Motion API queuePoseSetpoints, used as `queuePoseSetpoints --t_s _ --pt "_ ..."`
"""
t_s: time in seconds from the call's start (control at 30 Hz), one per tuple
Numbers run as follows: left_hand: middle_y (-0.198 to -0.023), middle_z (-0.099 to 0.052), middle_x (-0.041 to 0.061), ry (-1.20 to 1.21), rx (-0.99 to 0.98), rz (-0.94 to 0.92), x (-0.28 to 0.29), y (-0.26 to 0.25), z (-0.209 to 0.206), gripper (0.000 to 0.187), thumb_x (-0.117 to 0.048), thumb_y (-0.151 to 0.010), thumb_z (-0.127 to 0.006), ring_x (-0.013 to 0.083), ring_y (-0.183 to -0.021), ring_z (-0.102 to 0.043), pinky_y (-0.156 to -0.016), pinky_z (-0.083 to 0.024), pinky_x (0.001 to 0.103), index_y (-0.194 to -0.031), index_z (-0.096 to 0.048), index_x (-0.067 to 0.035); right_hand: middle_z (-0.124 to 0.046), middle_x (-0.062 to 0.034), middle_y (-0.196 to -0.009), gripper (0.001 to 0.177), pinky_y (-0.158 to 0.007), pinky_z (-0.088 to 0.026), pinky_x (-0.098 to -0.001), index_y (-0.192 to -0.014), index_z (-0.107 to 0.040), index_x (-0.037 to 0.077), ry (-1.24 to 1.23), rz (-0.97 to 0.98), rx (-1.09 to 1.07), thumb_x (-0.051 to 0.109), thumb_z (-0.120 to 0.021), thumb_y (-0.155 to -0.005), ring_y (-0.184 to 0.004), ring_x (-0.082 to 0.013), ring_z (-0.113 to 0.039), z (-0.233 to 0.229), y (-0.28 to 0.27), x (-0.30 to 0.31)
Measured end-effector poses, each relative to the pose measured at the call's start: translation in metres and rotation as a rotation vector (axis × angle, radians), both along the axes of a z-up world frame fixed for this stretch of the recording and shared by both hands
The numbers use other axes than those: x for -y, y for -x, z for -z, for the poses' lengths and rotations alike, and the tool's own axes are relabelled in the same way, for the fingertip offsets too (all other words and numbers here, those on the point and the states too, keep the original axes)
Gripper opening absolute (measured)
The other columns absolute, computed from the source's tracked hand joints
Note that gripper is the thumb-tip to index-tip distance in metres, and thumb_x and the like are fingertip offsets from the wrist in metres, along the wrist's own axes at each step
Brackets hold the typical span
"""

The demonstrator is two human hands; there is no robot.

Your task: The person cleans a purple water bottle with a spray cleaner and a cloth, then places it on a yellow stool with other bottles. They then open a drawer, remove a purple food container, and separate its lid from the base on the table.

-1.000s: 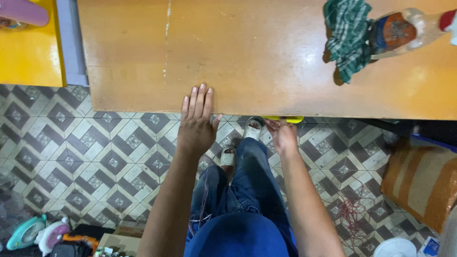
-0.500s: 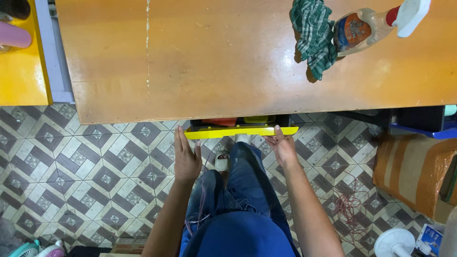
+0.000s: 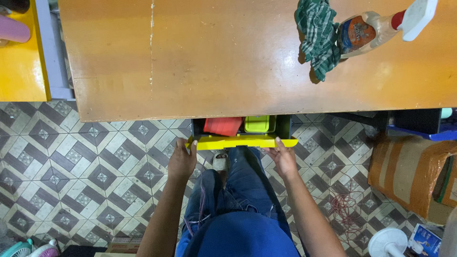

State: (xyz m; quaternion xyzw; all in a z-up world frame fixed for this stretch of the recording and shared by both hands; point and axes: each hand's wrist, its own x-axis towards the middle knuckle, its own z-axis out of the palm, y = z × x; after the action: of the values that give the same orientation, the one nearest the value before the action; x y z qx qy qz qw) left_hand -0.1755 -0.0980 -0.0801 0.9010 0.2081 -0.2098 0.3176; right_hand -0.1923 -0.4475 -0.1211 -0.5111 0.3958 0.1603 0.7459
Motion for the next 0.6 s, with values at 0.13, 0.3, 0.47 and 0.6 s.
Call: queuePoseSetpoints --t_s 0.13,0.3,0.47,0.6 --pt "-0.113 -0.068 0.027 -0.051 -0.164 -0.032 0.001 0.005 0.008 0.054 -0.051 -0.099 -0.058 0.0454 -0.109 -0.067 -0.094 -0.054 0.051 -0.115 -0.054 0.0 -0.073 -0.0233 -0.112 0.053 -0.106 -0.05 -0.0483 -0.124 -0.062 -0.008 -0.06 0.0 -0.095 0.039 -0.057 -0.101 -0.106 -0.0317 -0.071 -0.015 0.017 -0.003" --pt "-0.12 -0.063 0.033 0.004 -0.03 0.01 0.004 0.004 0.031 0.058 -0.041 -0.097 -0.055 0.0502 -0.108 -0.062 -0.089 -0.051 0.055 -0.136 -0.05 0.001 -0.064 -0.0218 -0.122 0.048 -0.104 -0.051 -0.0538 -0.129 -0.044 0.001 0.14 0.183 -0.224 0.035 -0.059 -0.098 -0.109 -0.0355 -0.068 -0.011 0.006 -0.006" --pt "-0.106 -0.072 0.028 -0.051 -0.233 0.096 0.006 0.007 0.031 0.044 -0.04 -0.101 -0.05 0.0458 -0.104 -0.068 -0.094 -0.053 0.054 -0.111 -0.071 -0.002 -0.066 -0.0226 -0.12 0.047 -0.098 -0.057 -0.0509 -0.13 -0.048 -0.008 0.04 0.245 -0.183 0.025 -0.056 -0.098 -0.104 -0.0349 -0.071 0.017 0.017 0.006" --pt "-0.1 -0.073 0.026 -0.18 -0.256 0.135 0.002 0.026 0.025 0.048 -0.045 -0.099 -0.05 0.0445 -0.1 -0.07 -0.094 -0.054 0.052 -0.102 -0.075 -0.004 -0.069 -0.0225 -0.112 0.045 -0.087 -0.059 -0.0468 -0.126 -0.056 -0.01 0.081 0.203 -0.223 0.025 -0.057 -0.098 -0.093 -0.0325 -0.072 0.029 0.058 0.01"
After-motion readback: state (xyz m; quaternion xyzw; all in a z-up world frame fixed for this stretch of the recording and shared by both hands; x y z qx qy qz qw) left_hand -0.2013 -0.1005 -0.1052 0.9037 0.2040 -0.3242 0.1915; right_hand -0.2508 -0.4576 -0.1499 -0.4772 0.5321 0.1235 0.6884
